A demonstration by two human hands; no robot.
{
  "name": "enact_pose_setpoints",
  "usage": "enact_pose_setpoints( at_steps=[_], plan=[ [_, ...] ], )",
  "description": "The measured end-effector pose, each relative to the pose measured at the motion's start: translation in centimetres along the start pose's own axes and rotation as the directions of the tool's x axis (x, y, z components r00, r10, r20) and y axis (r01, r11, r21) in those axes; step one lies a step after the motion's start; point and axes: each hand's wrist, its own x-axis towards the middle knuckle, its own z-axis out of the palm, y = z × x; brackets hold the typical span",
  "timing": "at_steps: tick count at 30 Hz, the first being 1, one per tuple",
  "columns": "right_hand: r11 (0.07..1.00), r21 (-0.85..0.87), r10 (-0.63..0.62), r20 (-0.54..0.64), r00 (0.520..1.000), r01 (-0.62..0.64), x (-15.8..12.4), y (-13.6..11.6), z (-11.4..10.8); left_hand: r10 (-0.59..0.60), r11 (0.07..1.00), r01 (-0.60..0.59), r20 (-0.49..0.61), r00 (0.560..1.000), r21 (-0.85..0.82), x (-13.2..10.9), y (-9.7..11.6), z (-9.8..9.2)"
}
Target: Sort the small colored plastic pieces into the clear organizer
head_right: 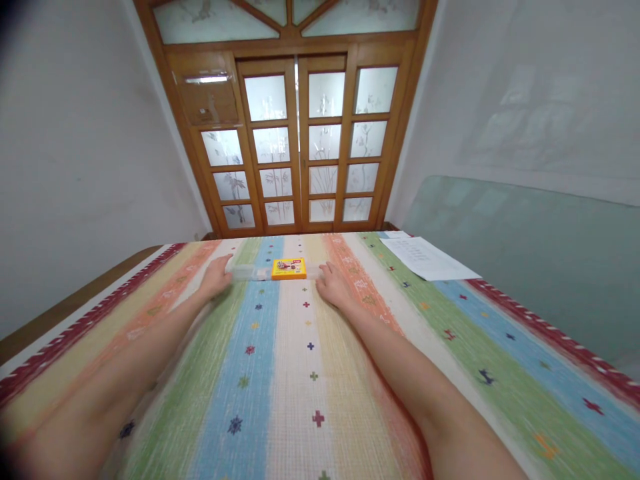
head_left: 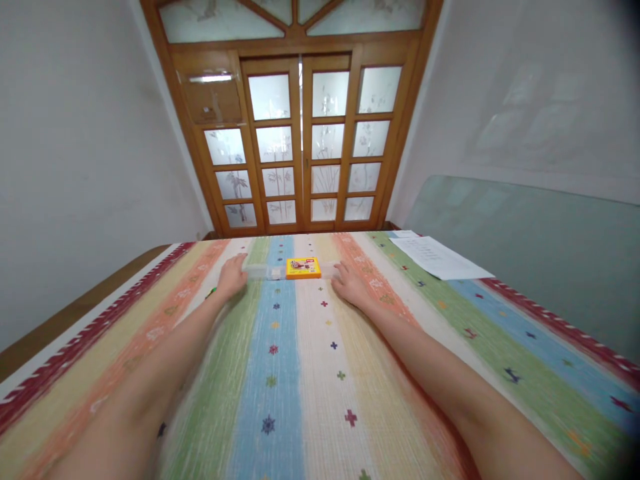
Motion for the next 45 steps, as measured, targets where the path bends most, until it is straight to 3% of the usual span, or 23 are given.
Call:
enact_pose_setpoints(
  at_steps=[4, 7, 11, 15, 19, 26, 28, 31, 34, 39, 45],
  plan=[
    [0.997, -0.042, -0.061, 0.089, 0.994, 0.065, 0.8, 0.5, 0.0, 0.150, 0.971, -0.149, -0.010, 0.989, -0.186, -1.3, 7.4, 2.8],
    [0.995, -0.060, -0.069, 0.088, 0.994, 0.075, 1.1, 0.5, 0.0, 0.247, 0.915, -0.233, 0.002, 0.969, -0.329, -2.8, 12.4, 4.5],
    [0.994, -0.104, -0.032, 0.022, 0.999, 0.034, 0.7, 0.1, -0.6, 0.390, 0.840, -0.320, 0.077, 0.917, -0.438, -5.1, 15.7, 4.5],
    [0.992, -0.122, 0.006, 0.009, 1.000, -0.005, 0.0, 0.0, -1.8, 0.444, 0.797, -0.311, 0.154, 0.883, -0.518, -6.7, 15.9, 3.3],
    [0.995, -0.071, 0.074, 0.000, 0.997, -0.074, -0.3, -0.1, -2.9, 0.375, 0.821, -0.238, 0.174, 0.911, -0.519, -7.0, 15.4, 3.3],
    [0.960, 0.277, 0.095, -0.150, 0.984, -0.050, -0.3, -3.1, -3.2, 0.295, 0.781, -0.162, 0.128, 0.947, -0.603, -6.4, 15.6, 3.7],
    [0.940, 0.342, 0.046, -0.180, 0.983, 0.019, -0.6, -5.0, -2.8, 0.232, 0.735, -0.095, 0.117, 0.966, -0.671, -6.0, 15.6, 3.7],
    [0.923, 0.331, -0.156, -0.143, 0.977, 0.196, -1.8, -8.0, -2.2, 0.130, 0.659, -0.011, 0.100, 0.986, -0.752, -5.7, 15.8, 3.9],
    [0.898, 0.238, -0.374, -0.031, 0.927, 0.370, -2.8, -9.9, -2.0, 0.031, 0.680, 0.019, 0.054, 0.998, -0.733, -5.7, 16.1, 4.2],
    [0.897, 0.151, -0.431, 0.083, 0.899, 0.416, -3.0, -9.8, -2.7, -0.078, 0.725, 0.112, 0.080, 0.994, -0.680, -6.4, 16.7, 4.4],
    [0.914, 0.082, -0.403, 0.082, 0.912, 0.397, -2.9, -9.9, -2.8, -0.050, 0.723, 0.068, 0.046, 0.998, -0.687, -6.6, 17.1, 4.3]
  ],
)
